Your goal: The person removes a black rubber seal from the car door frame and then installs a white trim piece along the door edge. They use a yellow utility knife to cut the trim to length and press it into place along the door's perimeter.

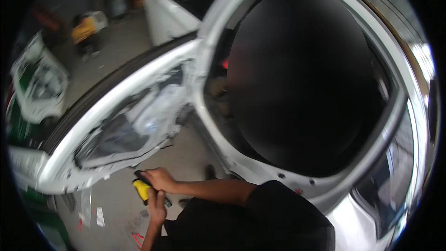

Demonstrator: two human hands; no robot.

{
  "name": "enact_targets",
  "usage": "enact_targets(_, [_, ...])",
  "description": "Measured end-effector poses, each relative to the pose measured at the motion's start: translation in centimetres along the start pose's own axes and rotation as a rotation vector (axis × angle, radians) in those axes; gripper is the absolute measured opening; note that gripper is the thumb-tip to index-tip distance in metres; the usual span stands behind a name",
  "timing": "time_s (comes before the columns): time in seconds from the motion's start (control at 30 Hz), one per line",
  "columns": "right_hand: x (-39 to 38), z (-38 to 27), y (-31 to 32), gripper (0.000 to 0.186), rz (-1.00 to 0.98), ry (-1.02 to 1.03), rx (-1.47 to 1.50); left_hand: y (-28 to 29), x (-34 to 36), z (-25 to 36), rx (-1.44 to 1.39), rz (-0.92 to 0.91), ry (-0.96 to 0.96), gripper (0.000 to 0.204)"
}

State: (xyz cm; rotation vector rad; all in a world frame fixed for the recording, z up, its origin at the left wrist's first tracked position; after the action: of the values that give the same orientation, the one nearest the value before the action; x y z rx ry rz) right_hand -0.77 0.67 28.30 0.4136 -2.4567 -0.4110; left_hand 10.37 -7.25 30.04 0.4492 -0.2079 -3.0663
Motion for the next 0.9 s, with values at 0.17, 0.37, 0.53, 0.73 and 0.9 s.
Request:
enact_targets(0.17, [-0.6, 4.3, 6.1, 0.047, 0.294, -0.466, 0.146, -2.8, 3.7, 2.5, 0.477, -0.100, -0.404, 0.041])
enact_targets(0.37, [-0.9, 6.5, 11.0, 0.026, -0.112, -0.290, 0.279, -5.3, 9.1, 3.2, -0.693, -0.508, 0.309, 0.051])
enact_targets(0.53, [-1.7, 8.7, 13.0, 0.037, -0.326, 0.133, -0.234, -9.5, 16.0, -0.1, -0.702, -0.471, 0.364, 0.052])
enact_targets(0.73, [-0.7, 13.9, 23.0, 0.058, -0.276, 0.011, 0.177, -15.0, 22.7, 1.7, -0.366, -0.239, 0.350, 0.039])
enact_targets(0.9, [-2.8, 17.1, 29.7, 0.076, -0.297, -0.304, 0.483, -21.1, 25.9, 6.0, -0.319, -0.357, 0.438, 0.032])
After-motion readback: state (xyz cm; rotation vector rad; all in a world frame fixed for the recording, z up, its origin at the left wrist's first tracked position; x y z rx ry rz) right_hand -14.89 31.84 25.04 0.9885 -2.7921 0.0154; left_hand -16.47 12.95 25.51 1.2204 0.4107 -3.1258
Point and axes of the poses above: each hand's wrist, its own x-axis towards the middle knuckle, its own y-axis out of the back of the hand, z = x × y, the point moved 1 cm from there along x, towards the middle knuckle, and after that the axes turned 12 degrees about y, right-handed, at the moved point
